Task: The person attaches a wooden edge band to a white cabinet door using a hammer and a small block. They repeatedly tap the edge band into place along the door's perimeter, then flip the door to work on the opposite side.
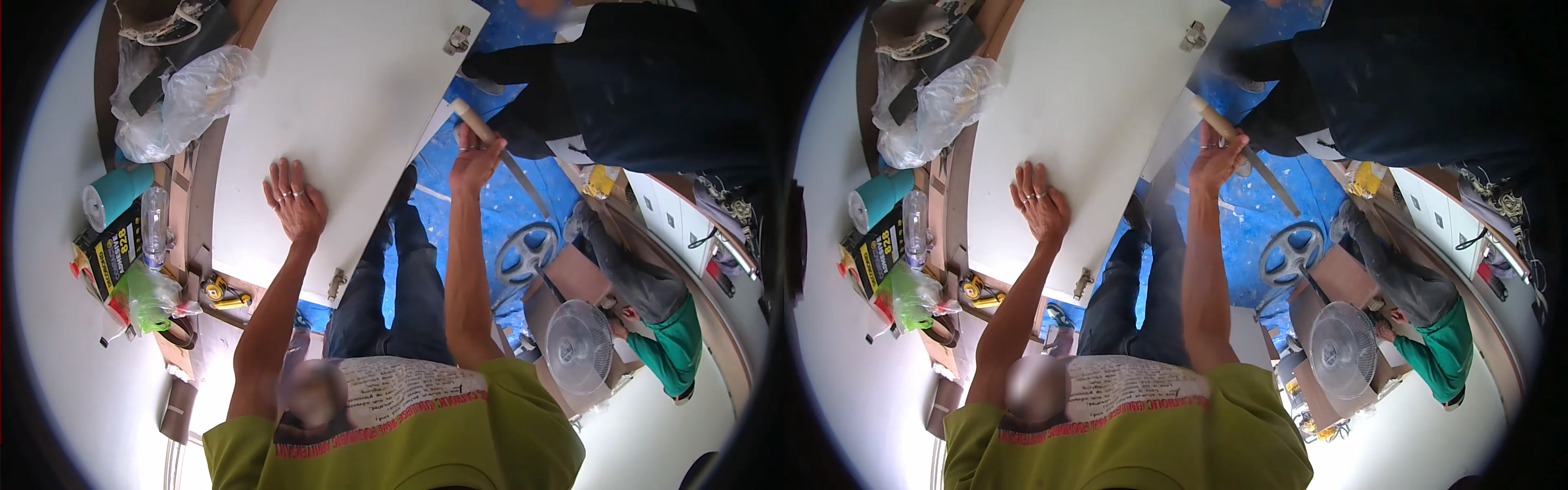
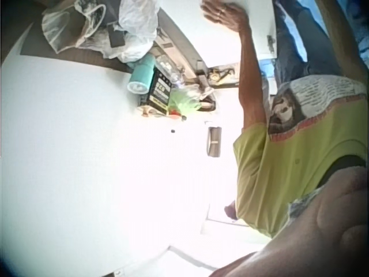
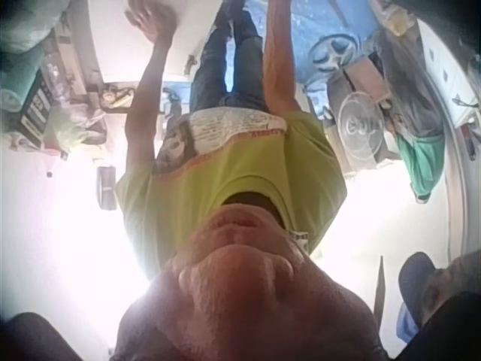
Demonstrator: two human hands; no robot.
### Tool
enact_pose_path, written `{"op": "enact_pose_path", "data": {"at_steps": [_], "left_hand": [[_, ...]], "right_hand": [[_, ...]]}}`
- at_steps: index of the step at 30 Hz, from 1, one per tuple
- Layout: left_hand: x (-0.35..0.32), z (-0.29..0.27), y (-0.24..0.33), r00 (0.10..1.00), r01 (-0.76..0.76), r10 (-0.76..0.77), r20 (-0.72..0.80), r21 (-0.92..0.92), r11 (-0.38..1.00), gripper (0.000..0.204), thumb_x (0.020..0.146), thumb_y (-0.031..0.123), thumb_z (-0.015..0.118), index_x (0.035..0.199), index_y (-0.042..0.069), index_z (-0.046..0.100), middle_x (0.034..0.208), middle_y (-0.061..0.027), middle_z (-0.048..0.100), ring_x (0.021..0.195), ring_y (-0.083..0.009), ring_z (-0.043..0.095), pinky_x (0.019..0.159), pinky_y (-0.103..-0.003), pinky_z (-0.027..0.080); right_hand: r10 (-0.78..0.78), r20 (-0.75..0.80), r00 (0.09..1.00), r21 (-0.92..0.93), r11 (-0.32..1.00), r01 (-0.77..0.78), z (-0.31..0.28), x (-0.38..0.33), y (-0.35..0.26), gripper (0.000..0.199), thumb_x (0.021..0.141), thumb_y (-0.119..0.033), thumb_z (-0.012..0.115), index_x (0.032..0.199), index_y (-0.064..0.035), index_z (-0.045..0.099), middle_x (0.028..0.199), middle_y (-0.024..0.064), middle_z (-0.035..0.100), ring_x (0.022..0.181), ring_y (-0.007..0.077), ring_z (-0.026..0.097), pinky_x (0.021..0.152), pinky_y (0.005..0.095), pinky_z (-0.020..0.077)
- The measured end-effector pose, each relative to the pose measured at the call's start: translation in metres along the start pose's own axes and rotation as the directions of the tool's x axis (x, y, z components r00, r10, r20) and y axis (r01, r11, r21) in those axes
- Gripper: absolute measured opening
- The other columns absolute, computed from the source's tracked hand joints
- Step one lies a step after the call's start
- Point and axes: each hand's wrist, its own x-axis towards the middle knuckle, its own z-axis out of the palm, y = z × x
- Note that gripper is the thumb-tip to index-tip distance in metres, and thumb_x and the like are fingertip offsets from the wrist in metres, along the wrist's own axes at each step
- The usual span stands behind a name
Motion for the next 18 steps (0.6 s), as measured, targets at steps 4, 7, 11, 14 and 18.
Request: {"op": "enact_pose_path", "data": {"at_steps": [4, 7, 11, 14, 18], "left_hand": [[0.001, -0.001, 0.000, 1.000, 0.002, -0.002, -0.005, 0.000, 1.000, 0.061, 0.086, 0.013, 0.047, 0.146, 0.013, 0.034, 0.152, -0.0122, 0.034, 0.146, -0.0306, 0.023, 0.119, -0.052, 0.010], [0.001, -0.001, 0.000, 1.000, -0.002, 0.002, -0.001, -0.002, 1.000, 0.061, 0.086, 0.013, 0.047, 0.146, 0.012, 0.034, 0.152, -0.0121, 0.034, 0.146, -0.0303, 0.023, 0.119, -0.051, 0.010], [-0.001, -0.001, -0.001, 1.000, 0.006, -0.005, 0.006, -0.008, 1.000, 0.061, 0.087, 0.014, 0.047, 0.146, 0.012, 0.034, 0.153, -0.0122, 0.033, 0.146, -0.0306, 0.022, 0.118, -0.051, 0.010], [0.000, -0.002, -0.003, 1.000, -0.006, 0.006, -0.002, -0.013, 1.000, 0.061, 0.087, 0.014, 0.047, 0.146, 0.012, 0.034, 0.153, -0.0124, 0.033, 0.146, -0.0312, 0.023, 0.118, -0.052, 0.010], [0.001, -0.002, -0.002, 1.000, -0.012, 0.012, -0.014, -0.028, 1.000, 0.060, 0.087, 0.015, 0.047, 0.146, 0.011, 0.035, 0.152, -0.0125, 0.034, 0.145, -0.0317, 0.023, 0.118, -0.052, 0.011]], "right_hand": [[0.019, -0.013, 1.000, 0.017, 1.000, -0.019, 0.009, 0.010, -0.001, 0.049, 0.100, -0.043, 0.049, 0.126, -0.0034, 0.038, 0.123, 0.0160, 0.048, 0.115, 0.0358, 0.056, 0.100, 0.0485, 0.0513], [0.013, 0.047, 0.999, 0.036, 0.999, -0.015, 0.013, 0.024, 0.003, 0.049, 0.100, -0.043, 0.050, 0.126, -0.0035, 0.038, 0.124, 0.0164, 0.047, 0.116, 0.0363, 0.056, 0.101, 0.0490, 0.0507], [-0.067, 0.031, 0.997, -0.003, 0.998, 0.067, 0.031, 0.028, -0.002, 0.050, 0.099, -0.042, 0.050, 0.127, -0.0035, 0.037, 0.128, 0.0152, 0.045, 0.118, 0.0365, 0.054, 0.101, 0.0496, 0.0503], [-0.043, 0.067, 0.997, 0.039, 0.998, 0.040, 0.034, 0.036, -0.001, 0.055, 0.097, -0.045, 0.053, 0.130, -0.0050, 0.034, 0.125, 0.0128, 0.047, 0.115, 0.0355, 0.056, 0.099, 0.0475, 0.0522], [-0.064, 0.135, 0.989, 0.040, 0.997, 0.059, 0.023, 0.061, -0.007, 0.058, 0.094, -0.046, 0.058, 0.130, -0.0049, 0.037, 0.123, 0.0127, 0.050, 0.113, 0.0357, 0.058, 0.097, 0.0470, 0.0536]]}}
